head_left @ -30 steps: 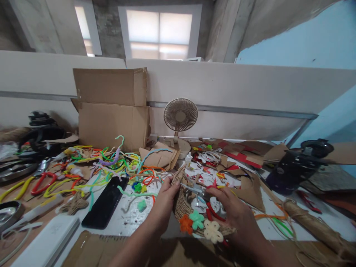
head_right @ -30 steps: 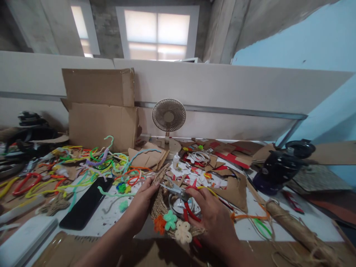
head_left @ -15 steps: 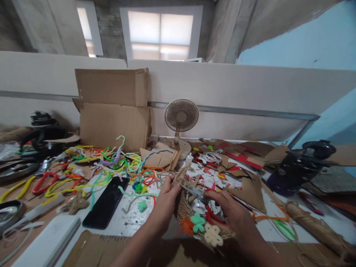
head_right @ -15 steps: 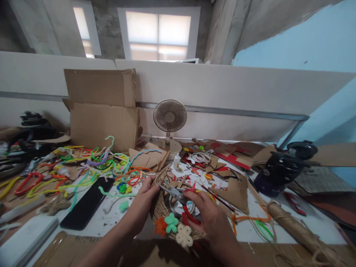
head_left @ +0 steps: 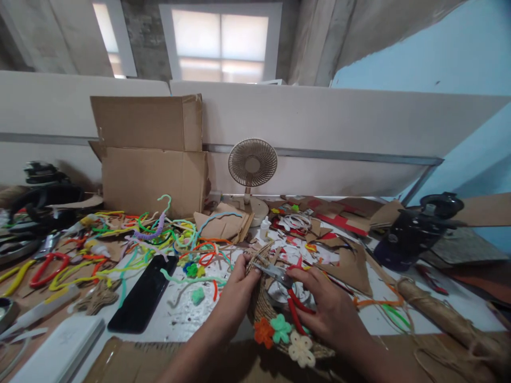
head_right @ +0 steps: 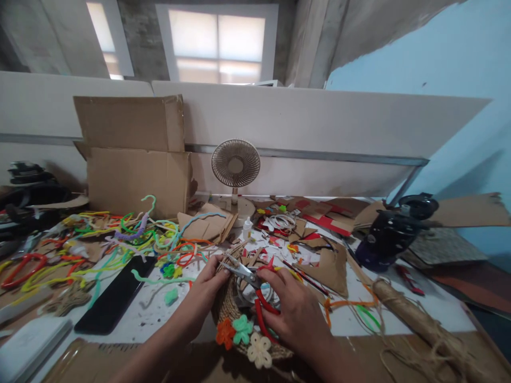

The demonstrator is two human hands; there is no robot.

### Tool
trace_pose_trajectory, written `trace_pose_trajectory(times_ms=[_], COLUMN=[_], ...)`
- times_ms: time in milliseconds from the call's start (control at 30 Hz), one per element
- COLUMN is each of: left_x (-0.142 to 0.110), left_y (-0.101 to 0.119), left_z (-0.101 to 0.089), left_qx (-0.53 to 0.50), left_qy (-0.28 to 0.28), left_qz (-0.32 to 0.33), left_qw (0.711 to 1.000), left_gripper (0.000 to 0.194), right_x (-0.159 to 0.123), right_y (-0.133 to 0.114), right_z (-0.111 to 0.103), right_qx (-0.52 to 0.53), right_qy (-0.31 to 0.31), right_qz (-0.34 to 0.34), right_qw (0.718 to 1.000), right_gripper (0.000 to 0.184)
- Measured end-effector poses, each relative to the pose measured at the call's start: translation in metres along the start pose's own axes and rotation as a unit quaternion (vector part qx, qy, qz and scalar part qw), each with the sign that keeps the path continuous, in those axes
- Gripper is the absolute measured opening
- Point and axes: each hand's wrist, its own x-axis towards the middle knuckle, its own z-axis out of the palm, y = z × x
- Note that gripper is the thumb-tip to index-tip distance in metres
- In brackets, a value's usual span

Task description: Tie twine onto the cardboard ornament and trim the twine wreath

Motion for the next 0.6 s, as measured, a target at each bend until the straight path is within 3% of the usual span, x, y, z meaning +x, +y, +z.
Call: trace_pose_trajectory(times_ms=[433, 600], left_x=[-0.0025, -0.0005], left_y=[0.0037, 0.0014], left_z=[0.0046, 0.0034], left_qx=[-0.007, -0.009], left_qy=[0.016, 0.007], left_qz=[0.002, -0.013], left_qw=[1.0, 1.0], left_gripper=[0.023, 0.026], right_x=[0.0027, -0.0001], right_y=[-0.0044, -0.0008], right_z=[-0.0062, -0.0026], right_qx=[-0.036, 0.022], right_qy=[-0.007, -0.008], right_qz=[0.001, 0.014], right_qw=[0.999, 1.0], right_gripper=[0.042, 0.04])
